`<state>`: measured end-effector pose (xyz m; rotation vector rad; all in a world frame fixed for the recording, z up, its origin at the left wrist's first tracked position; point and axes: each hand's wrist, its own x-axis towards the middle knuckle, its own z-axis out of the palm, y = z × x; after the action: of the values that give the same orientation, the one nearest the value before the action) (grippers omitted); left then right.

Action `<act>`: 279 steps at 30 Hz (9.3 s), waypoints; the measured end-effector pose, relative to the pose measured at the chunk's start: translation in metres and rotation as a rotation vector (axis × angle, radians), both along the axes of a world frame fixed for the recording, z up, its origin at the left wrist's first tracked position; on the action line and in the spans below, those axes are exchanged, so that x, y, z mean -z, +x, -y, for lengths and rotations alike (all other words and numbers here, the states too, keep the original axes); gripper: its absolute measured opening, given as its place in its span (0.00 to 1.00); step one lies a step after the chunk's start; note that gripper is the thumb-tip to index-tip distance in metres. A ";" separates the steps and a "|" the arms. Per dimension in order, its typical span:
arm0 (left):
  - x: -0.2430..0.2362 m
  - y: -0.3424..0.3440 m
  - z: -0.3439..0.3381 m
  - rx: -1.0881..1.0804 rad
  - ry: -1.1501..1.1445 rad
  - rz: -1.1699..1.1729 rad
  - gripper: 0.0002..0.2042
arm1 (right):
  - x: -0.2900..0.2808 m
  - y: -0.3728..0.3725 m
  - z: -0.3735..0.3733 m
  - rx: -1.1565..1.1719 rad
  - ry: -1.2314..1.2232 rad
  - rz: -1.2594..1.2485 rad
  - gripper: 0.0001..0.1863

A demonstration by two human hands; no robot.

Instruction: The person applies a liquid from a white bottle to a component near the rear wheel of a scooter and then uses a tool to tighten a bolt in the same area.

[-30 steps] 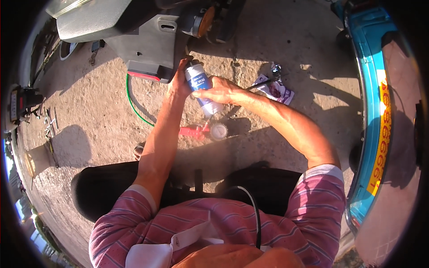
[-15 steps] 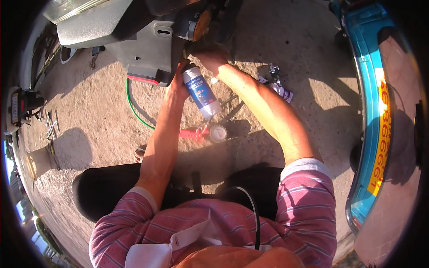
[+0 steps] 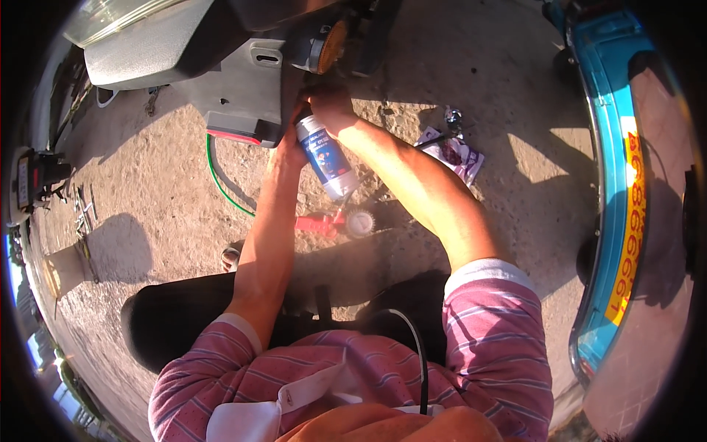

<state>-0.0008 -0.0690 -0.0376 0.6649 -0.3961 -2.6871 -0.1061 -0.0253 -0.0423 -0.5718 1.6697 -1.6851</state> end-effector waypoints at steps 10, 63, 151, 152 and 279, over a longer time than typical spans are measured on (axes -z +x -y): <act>-0.001 -0.004 -0.004 0.080 0.006 -0.020 0.14 | 0.016 -0.016 -0.001 0.041 -0.004 -0.209 0.07; -0.108 0.037 -0.099 0.407 -0.139 0.320 0.37 | -0.135 -0.022 -0.122 -0.653 0.571 0.163 0.35; -0.037 0.027 -0.062 0.183 -0.238 0.438 0.24 | -0.050 0.016 -0.099 -0.434 0.600 0.128 0.48; -0.022 0.026 -0.061 0.161 -0.258 0.456 0.26 | -0.058 0.020 -0.104 -0.496 0.456 0.130 0.51; 0.041 0.061 -0.075 0.323 -0.546 0.631 0.12 | -0.018 0.021 -0.011 0.345 -0.102 0.492 0.12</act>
<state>0.0598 0.0064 -0.0786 1.3376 -1.4361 -2.3850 -0.0852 -0.0143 -0.0248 0.1011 1.3760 -1.9643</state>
